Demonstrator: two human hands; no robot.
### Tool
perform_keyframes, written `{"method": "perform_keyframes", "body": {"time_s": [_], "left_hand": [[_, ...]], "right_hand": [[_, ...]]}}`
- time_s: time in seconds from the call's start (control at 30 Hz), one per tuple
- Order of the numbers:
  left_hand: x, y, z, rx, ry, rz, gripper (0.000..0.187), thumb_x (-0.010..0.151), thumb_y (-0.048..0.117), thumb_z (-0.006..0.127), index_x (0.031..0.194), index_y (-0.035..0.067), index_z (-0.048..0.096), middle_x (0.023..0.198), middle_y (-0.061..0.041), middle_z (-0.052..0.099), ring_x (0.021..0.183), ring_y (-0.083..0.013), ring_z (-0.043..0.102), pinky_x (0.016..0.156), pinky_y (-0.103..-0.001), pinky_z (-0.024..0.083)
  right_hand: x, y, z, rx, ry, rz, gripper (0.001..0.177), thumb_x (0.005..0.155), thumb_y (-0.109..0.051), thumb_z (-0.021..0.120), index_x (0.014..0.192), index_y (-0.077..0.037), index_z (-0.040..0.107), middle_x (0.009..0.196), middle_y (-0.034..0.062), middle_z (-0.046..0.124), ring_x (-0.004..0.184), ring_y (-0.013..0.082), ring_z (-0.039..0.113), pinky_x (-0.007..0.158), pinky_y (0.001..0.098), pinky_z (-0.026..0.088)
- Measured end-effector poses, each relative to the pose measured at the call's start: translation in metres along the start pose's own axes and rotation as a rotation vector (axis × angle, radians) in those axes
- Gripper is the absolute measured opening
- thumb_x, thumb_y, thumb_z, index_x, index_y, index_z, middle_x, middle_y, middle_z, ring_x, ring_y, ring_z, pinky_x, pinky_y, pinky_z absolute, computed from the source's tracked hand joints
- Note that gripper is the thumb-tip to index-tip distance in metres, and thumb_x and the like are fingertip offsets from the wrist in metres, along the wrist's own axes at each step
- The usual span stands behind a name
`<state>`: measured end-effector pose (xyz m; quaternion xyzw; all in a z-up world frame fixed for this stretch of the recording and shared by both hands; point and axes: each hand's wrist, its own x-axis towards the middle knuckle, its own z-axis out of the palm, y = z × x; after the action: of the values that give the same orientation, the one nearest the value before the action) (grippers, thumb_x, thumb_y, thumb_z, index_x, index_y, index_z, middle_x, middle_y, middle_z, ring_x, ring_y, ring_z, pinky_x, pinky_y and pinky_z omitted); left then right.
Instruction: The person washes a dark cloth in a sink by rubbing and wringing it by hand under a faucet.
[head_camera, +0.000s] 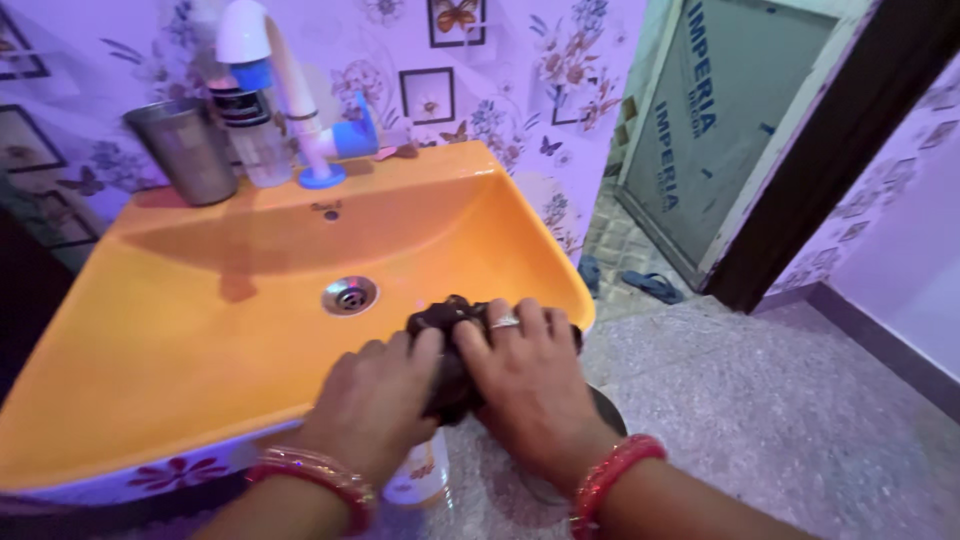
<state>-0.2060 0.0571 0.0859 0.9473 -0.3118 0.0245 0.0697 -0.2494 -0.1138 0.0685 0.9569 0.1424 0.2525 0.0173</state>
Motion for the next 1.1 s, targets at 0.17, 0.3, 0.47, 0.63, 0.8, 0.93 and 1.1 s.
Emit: {"method": "perform_keyframes", "body": {"time_s": [0.17,0.3,0.47,0.63,0.8,0.93,1.1], "left_hand": [[-0.038,-0.071,-0.011,0.026,-0.107,-0.103,0.079,0.064,0.033,0.091,0.127,0.011,0.048,0.114,-0.013,0.065,0.105,-0.0342,0.063,0.090,-0.046,0.052],[-0.056,-0.116,-0.012,0.031,-0.243,-0.264,0.083,0.067,0.046,0.089,0.132,0.016,0.049,0.116,-0.007,0.070,0.107,-0.0293,0.070,0.092,-0.042,0.056],[-0.053,-0.127,-0.034,-0.008,-0.422,-0.349,0.075,0.072,0.044,0.086,0.133,0.019,0.049,0.113,-0.008,0.075,0.104,-0.0301,0.074,0.096,-0.041,0.060],[-0.040,-0.120,-0.037,-0.077,-0.432,-0.241,0.084,0.066,0.046,0.085,0.137,0.023,0.046,0.112,-0.011,0.074,0.105,-0.0339,0.071,0.095,-0.043,0.057],[-0.041,-0.130,-0.030,-0.133,-0.400,-0.218,0.085,0.066,0.041,0.085,0.136,0.014,0.046,0.114,-0.015,0.072,0.107,-0.0351,0.070,0.096,-0.042,0.057],[-0.073,-0.141,-0.027,-0.127,-0.226,-0.122,0.073,0.072,0.035,0.085,0.130,0.010,0.048,0.114,-0.019,0.067,0.104,-0.0373,0.068,0.092,-0.045,0.056],[-0.095,-0.184,-0.067,-0.160,-0.328,-0.075,0.057,0.080,0.033,0.080,0.129,0.016,0.055,0.111,-0.014,0.072,0.106,-0.0338,0.069,0.094,-0.042,0.054]], "right_hand": [[0.030,-0.069,-0.003,0.000,0.093,-0.050,0.053,0.075,-0.024,0.074,0.124,-0.011,0.057,0.117,0.0161,0.062,0.107,0.0338,0.056,0.088,0.0540,0.043],[0.058,-0.112,-0.009,0.144,-0.216,-0.054,0.054,0.075,-0.020,0.076,0.124,-0.011,0.056,0.117,0.0149,0.063,0.111,0.0353,0.056,0.086,0.0533,0.044],[0.074,-0.121,-0.007,0.195,-0.208,-0.095,0.052,0.077,-0.022,0.079,0.124,-0.013,0.059,0.117,0.0128,0.065,0.112,0.0351,0.059,0.083,0.0542,0.048],[0.093,-0.099,-0.001,0.420,-0.418,-0.158,0.074,0.062,-0.038,0.089,0.124,-0.012,0.058,0.119,0.0164,0.064,0.113,0.0401,0.059,0.088,0.0537,0.053],[0.103,-0.112,-0.008,0.391,-0.538,-0.065,0.078,0.057,-0.035,0.092,0.126,-0.017,0.059,0.118,0.0149,0.064,0.110,0.0387,0.062,0.091,0.0501,0.053],[0.098,-0.138,-0.023,0.291,-0.502,0.025,0.079,0.061,-0.031,0.091,0.129,-0.018,0.055,0.119,0.0147,0.062,0.109,0.0396,0.060,0.087,0.0513,0.054],[0.116,-0.162,-0.050,0.490,-0.552,-0.060,0.075,0.062,-0.026,0.087,0.129,-0.016,0.056,0.118,0.0152,0.067,0.109,0.0393,0.064,0.090,0.0484,0.054]]}}
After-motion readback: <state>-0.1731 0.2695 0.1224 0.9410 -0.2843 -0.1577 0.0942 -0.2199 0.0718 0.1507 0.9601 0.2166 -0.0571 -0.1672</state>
